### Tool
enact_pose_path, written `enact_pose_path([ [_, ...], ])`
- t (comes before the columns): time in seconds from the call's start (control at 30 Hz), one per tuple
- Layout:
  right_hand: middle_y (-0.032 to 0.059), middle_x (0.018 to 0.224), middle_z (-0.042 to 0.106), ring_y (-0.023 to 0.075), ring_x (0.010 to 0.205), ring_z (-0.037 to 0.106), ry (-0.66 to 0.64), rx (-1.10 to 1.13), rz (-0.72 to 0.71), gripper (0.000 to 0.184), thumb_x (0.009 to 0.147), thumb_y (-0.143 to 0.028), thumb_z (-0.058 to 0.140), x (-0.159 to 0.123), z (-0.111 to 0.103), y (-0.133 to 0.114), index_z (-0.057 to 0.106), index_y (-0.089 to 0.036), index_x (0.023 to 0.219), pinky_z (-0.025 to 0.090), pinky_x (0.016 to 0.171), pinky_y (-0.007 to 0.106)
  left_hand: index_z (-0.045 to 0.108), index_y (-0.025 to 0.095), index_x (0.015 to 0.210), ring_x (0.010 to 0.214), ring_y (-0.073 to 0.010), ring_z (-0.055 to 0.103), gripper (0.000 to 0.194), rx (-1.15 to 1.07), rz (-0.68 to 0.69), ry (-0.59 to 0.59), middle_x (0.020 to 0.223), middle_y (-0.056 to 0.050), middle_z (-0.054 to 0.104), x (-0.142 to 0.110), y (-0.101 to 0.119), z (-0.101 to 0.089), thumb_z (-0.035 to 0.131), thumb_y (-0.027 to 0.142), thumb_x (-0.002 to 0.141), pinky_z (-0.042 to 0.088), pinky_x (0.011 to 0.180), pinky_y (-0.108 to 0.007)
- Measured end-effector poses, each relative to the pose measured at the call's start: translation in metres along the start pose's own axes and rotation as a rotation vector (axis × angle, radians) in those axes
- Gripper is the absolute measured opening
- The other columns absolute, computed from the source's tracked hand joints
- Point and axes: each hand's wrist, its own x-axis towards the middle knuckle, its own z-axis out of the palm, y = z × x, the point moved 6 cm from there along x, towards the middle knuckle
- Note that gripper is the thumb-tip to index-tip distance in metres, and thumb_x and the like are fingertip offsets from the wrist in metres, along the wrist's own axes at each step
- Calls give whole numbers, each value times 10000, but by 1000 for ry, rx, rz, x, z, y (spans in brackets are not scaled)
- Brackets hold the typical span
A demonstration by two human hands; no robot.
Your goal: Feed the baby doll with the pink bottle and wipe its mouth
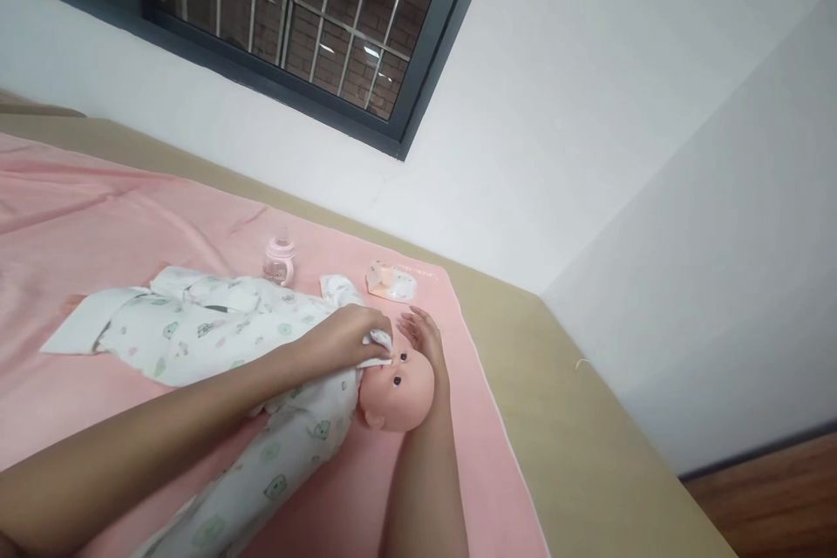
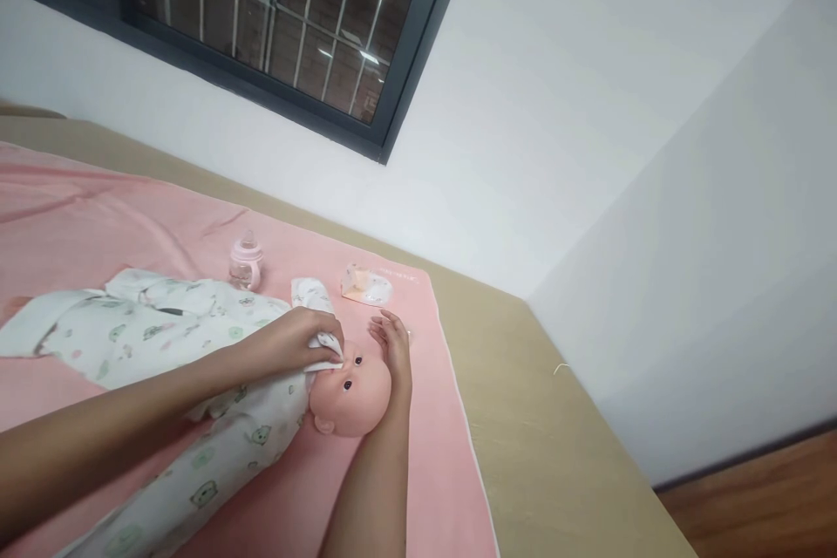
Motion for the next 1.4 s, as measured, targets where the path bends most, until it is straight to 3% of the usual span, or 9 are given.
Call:
enact_pose_path([
  [0.7, 52, 1045, 643, 202, 982, 614, 26, -68, -140, 372, 684, -303, 682, -12, 6, -15, 632, -235, 1047, 523, 865, 345, 642, 186, 831, 862, -229, 609, 178, 101, -29, 58, 896, -58, 685, 2, -6, 3, 487, 267, 796, 421, 737, -293],
  [0.87, 66, 1052, 650, 196, 968, 609, -4, -69, -147, 420, 676, -337, 697, -10, 8, -18, 620, -209, 1069, 518, 836, 312, 619, 186, 910, 929, -237, 609, 191, 67, -30, 120, 977, -55, 684, 2, -8, -5, 473, 252, 805, 427, 788, -302],
  [1.0, 83, 1067, 654, 210, 974, 609, -91, -15, -65, 397, 685, -433, 689, 3, 7, -29, 639, -185, 992, 495, 878, 353, 579, 180, 1022, 963, -238, 601, 253, 6, -33, 181, 1048, -59, 666, 1, -13, -14, 430, 293, 851, 427, 819, -311],
  [1.1, 75, 1124, 639, 207, 995, 606, -230, -43, -37, 356, 688, -484, 688, 6, 13, -52, 660, -205, 908, 471, 911, 371, 525, 186, 1133, 970, -240, 593, 316, -32, -53, 210, 1077, -61, 648, 0, -17, -21, 381, 318, 884, 429, 827, -327],
  [1.3, 79, 1151, 629, 197, 1047, 584, -603, -401, -92, 317, 777, -471, 617, -30, 54, -104, 691, -195, 914, 458, 929, 365, 476, 202, 1166, 1043, -240, 567, 323, -94, -43, 239, 1163, -47, 610, 1, -22, -29, 387, 316, 877, 411, 886, -337],
  [1.4, 59, 1040, 667, 180, 955, 613, -667, -523, -75, 308, 800, -455, 588, -44, 73, -113, 690, -193, 927, 478, 885, 356, 479, 199, 1154, 1073, -248, 552, 322, -118, -30, 247, 1170, -51, 606, 2, -26, -31, 402, 321, 865, 411, 892, -343],
])
